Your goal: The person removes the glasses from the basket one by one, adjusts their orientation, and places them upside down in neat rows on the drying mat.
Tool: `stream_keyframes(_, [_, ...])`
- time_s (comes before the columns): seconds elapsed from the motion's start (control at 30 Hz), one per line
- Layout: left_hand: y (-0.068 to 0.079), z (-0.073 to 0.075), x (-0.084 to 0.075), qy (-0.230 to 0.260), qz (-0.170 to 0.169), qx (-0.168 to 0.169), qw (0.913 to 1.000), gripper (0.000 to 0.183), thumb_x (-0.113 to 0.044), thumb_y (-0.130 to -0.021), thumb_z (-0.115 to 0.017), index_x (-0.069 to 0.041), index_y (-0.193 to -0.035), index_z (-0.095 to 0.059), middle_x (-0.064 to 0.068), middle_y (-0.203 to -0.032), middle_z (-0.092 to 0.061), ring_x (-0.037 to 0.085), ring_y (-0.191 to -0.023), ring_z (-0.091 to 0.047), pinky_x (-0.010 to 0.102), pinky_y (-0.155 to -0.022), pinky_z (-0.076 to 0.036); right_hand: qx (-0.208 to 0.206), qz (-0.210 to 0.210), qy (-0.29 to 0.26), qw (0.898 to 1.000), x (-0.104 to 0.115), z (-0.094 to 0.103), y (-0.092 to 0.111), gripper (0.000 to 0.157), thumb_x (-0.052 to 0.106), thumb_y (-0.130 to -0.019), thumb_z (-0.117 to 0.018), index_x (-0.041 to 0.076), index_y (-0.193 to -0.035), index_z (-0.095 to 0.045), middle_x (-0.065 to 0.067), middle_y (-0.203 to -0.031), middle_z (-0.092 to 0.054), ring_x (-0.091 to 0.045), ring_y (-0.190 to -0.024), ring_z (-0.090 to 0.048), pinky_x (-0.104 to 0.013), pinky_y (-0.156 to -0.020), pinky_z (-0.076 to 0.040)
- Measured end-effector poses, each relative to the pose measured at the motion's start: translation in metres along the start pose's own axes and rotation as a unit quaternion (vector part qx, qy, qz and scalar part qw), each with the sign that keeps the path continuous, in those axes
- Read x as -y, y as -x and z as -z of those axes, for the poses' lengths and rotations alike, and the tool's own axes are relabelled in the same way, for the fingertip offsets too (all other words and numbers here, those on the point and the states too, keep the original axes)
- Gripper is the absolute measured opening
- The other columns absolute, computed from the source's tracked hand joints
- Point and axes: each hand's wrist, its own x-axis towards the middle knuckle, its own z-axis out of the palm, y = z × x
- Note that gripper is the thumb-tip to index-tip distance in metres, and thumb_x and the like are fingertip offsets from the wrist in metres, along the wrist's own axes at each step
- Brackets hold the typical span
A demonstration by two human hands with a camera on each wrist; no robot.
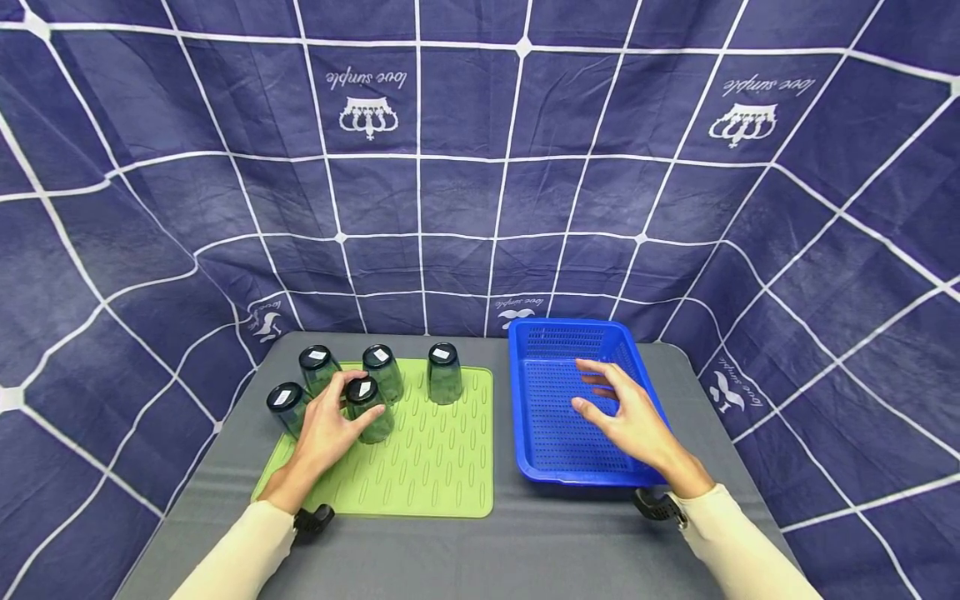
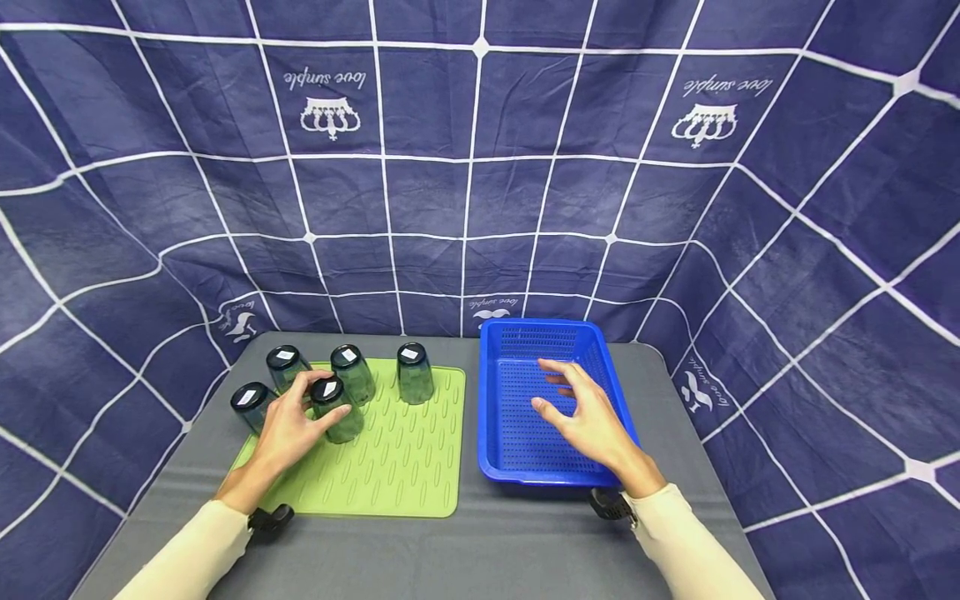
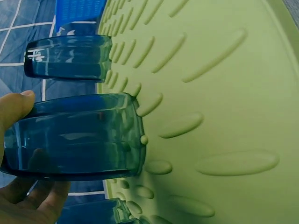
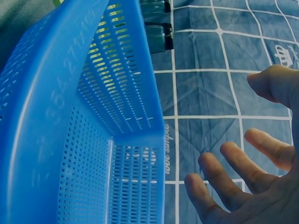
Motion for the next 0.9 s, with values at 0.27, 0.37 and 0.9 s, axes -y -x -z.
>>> stream_keyframes(0.27, [-0.0012, -0.0003, 0.0008, -0.009, -0.015, 0.01, 0.9998, 0.075, -0.019, -0.09, -0.103, -0.006, -0.153, -0.064, 0.026, -0.144, -0.078, 0.05, -0.122, -0.078, 0.064, -0.097, -0.063, -0.01, 0.005, 0.01, 1.0, -0.0005, 0.0003, 0.0008, 0.058, 0.014, -0.105, -0.088, 0.011, -0.159, -0.067, -0.013, -0.16, -0.071, -0.047, -0.138, -0.076, -0.062, -0.116, -0.063])
stream_keyframes(0.37, [-0.0015, -0.0003, 0.0009, -0.013, -0.019, 0.018, 0.9996, 0.077, -0.019, -0.09, -0.103, -0.004, -0.154, -0.063, 0.028, -0.147, -0.076, 0.055, -0.132, -0.074, 0.071, -0.106, -0.061, -0.011, 0.005, 0.015, 1.0, -0.0015, 0.0008, 0.0009, 0.059, 0.014, -0.105, -0.088, 0.01, -0.159, -0.066, -0.013, -0.16, -0.071, -0.046, -0.138, -0.076, -0.061, -0.116, -0.064])
stream_keyframes(0.9, [0.0003, 0.007, -0.0081, -0.038, -0.027, 0.027, 0.9985, 0.076, -0.022, -0.092, -0.1, -0.005, -0.157, -0.064, 0.029, -0.147, -0.07, 0.056, -0.136, -0.07, 0.074, -0.111, -0.058, -0.01, 0.011, 0.056, 0.998, -0.0072, 0.0016, 0.0049, 0.063, 0.016, -0.103, -0.09, 0.009, -0.161, -0.064, -0.016, -0.159, -0.07, -0.041, -0.139, -0.076, -0.062, -0.115, -0.063])
